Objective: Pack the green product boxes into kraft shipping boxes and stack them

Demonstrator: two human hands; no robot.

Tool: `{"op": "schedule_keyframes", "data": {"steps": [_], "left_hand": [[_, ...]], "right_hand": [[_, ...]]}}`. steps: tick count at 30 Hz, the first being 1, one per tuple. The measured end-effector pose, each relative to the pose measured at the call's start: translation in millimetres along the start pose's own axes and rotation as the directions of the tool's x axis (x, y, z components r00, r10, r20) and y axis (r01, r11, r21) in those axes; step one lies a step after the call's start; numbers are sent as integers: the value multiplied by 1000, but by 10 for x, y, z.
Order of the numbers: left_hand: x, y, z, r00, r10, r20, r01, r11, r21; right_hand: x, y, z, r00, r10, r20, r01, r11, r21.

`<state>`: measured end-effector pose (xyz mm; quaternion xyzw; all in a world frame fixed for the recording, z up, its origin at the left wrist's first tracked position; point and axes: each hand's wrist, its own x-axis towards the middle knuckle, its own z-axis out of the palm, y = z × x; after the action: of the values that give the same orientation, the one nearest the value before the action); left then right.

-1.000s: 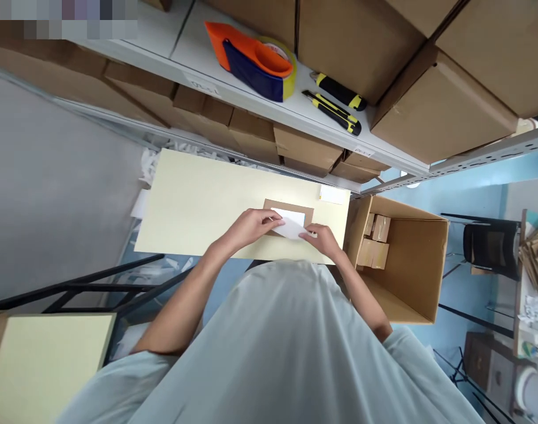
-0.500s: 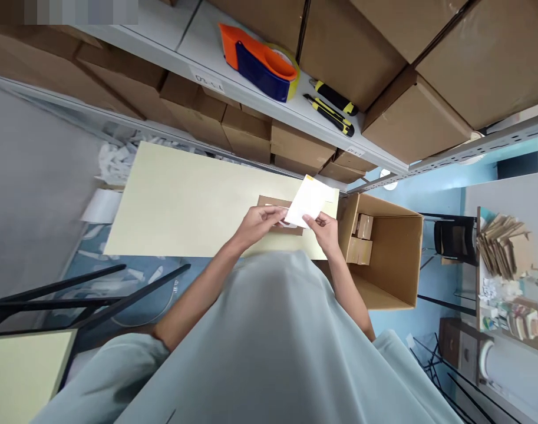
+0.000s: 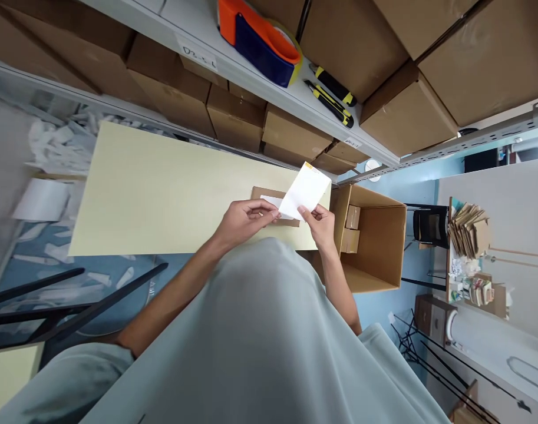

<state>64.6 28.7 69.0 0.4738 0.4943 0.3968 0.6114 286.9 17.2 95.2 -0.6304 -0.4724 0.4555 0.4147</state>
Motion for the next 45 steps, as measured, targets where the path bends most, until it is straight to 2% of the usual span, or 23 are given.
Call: {"op": "schedule_keyframes", "data": {"steps": [4,7,9,12,15,17,20,26,30,35,39,45], "left_hand": [[-30,-23,-104,999,6,39,-6,1000,20],[-54,-39,-187,998,25,61,-27,999,36],[-65,-54,-244,997,52,59,-54,998,40],[-79,-87,-327,993,110,48,-112,992,54],[-97,-119,-398,983,173,55,-178,980,91],[-111,-132,-435,976,207,70,-214,970,116],[-126,-135,-478,966,241,96,-253,957,143],[-85,-170,-565,959,260,109,-274,951,143],[-18,-267,-692,978,191,78,-195,980,43],[-11,-380,-980,999,34,21,-28,969,-247],[-53,-444,-1276,997,-75,-28,51,867,-496],[26,-607,-1823,957,-275,-90,116,649,-752]], "right_hand": [[-23,38,150,1000,27,-11,-27,1000,16],[-14,132,279,995,102,13,-102,995,-13],[-27,169,355,992,117,-36,-121,983,-138],[-117,112,437,993,-17,-116,-23,941,-338],[-248,-47,503,991,-130,37,135,940,-313],[-304,-141,557,981,-150,125,178,949,-261],[-302,-196,647,982,-136,134,168,949,-267],[-182,-147,799,986,-100,132,136,944,-300],[-107,-134,904,992,-57,108,86,953,-291],[27,-144,1019,995,87,56,-78,985,-155],[108,-211,1098,977,200,78,-194,978,-76],[111,-290,1150,961,246,126,-245,969,-18]]}}
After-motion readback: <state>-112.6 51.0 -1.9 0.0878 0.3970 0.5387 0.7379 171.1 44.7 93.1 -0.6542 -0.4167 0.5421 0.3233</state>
